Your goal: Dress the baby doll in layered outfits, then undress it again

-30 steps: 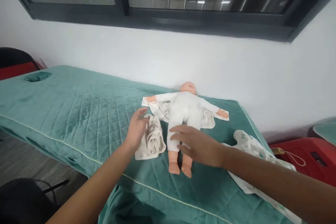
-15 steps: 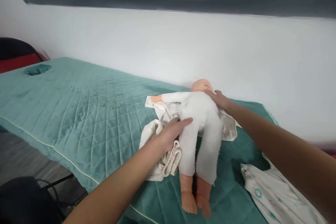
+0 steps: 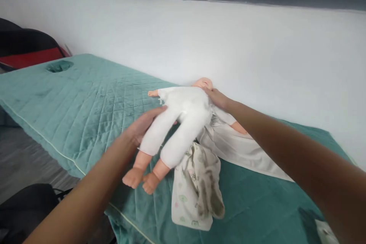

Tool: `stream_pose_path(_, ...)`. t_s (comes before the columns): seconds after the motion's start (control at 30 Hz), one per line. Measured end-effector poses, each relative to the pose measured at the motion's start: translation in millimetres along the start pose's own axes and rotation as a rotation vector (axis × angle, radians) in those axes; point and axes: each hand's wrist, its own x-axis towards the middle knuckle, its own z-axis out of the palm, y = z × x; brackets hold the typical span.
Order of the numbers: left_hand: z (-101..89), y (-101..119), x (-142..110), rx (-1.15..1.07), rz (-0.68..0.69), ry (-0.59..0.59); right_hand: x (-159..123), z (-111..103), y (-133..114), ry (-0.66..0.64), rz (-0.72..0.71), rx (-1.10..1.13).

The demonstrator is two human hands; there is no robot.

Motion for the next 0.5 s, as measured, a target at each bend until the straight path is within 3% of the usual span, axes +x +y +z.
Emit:
stream_pose_path(0.13,-47.6,12,5,0.088,-0.002,0.165,37,38,-27,-0.133,-0.100,0.016)
stream_pose_path(0.23,-68.9,15,10,0.158,0.009,0.262,56,49,-29,-0.181,-0.163,0.005)
stream_pose_path(0.37,-82.4,10,9,0.252,0.054,0.336,57,29,8,-0.078,0.039,-0.135)
stream_pose_path(0.5,-80.6,6,-3,0.433,0.102,0.426,15,-14,66,0.012,0.226,-0.430)
